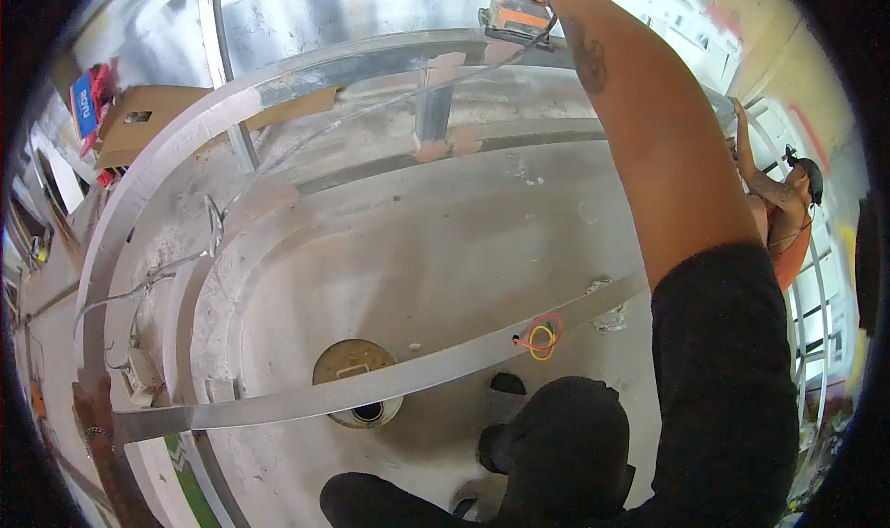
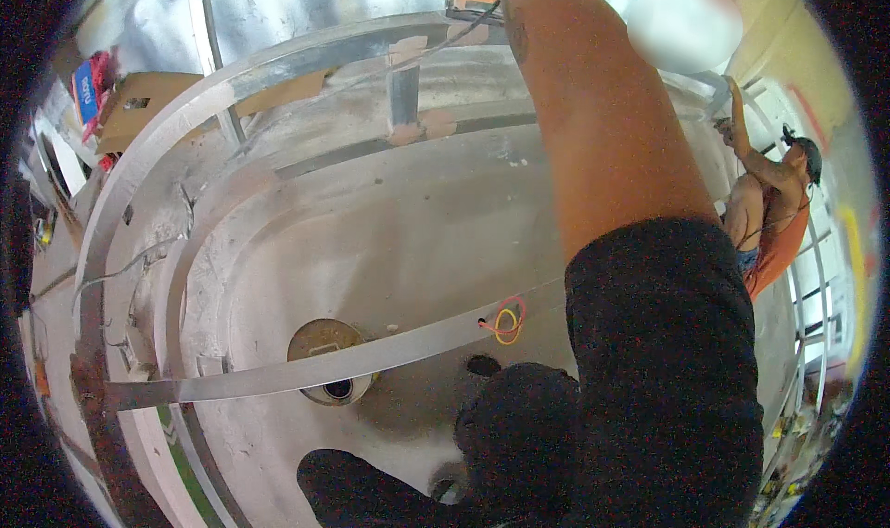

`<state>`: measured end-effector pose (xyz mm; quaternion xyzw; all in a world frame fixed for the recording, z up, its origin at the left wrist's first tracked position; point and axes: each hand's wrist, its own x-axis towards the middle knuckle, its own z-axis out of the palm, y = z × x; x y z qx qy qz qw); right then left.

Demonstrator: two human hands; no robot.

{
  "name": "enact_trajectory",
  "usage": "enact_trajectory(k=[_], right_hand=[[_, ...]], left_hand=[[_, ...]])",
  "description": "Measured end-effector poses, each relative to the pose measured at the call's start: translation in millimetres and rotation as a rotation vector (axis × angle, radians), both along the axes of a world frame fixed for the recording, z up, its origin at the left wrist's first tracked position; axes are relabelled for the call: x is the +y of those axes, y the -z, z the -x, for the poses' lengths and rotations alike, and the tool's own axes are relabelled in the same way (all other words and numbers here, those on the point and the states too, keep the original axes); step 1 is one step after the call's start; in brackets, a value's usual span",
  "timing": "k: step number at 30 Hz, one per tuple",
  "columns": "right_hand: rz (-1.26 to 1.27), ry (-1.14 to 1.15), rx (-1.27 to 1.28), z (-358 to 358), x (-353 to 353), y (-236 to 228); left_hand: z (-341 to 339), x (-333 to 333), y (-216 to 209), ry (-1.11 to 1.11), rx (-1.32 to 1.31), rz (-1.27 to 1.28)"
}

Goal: The person uses a power sander to smooth the surface of a curved white metal structure while another person works on the same structure in the background.

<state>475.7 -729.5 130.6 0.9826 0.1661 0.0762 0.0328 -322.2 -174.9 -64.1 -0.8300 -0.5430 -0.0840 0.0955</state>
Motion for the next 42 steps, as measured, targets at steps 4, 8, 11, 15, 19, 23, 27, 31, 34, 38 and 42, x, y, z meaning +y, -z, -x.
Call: enact_trajectory(k=[4, 8, 11, 15, 19, 23, 27, 31, 34, 38, 42], right_hand=[[-0.035, 0.01, -0.016, 16, 12, 2], [-0.098, -0.053, -0.066, 27, 8, 1], [-0.048, -0.134, -0.058, 26, 31, -1], [-0.018, -0.201, -0.025, 43, 61, 0], [0.082, -0.342, -0.038, 55, 60, 0], [-0.054, -0.212, -0.032, 50, 38, 7], [0.321, -0.446, -0.211, 45, 13, 17], [0.093, -0.305, -0.353, 54, -46, 28], [-0.291, -0.125, -0.186, 101, -20, 31], [-0.164, -0.145, -0.389, 74, -62, 51], [-0.024, -0.101, -0.534, 131, -83, 76]], left_hand=[[2, -6, 1, -0.041, -0.017, -0.058], [-60, -76, -41, -0.209, 0.067, 0.143], [-48, -66, -35, -0.18, -0.027, 0.134], [-32, -45, -25, -0.171, 0.017, 0.051], [-42, -55, -32, -0.081, 0.075, 0.078], [-33, -51, -29, -0.121, 0.081, 0.03], [-14, -29, -19, 0.004, 0.131, -0.046], [-55, -37, 6, -0.034, -0.049, 0.088], [48, 54, 26, 0.206, -0.245, -0.131], [36, 81, 48, 0.289, -0.293, -0.169], [-19, 5, 31, 0.154, -0.207, -0.101]])
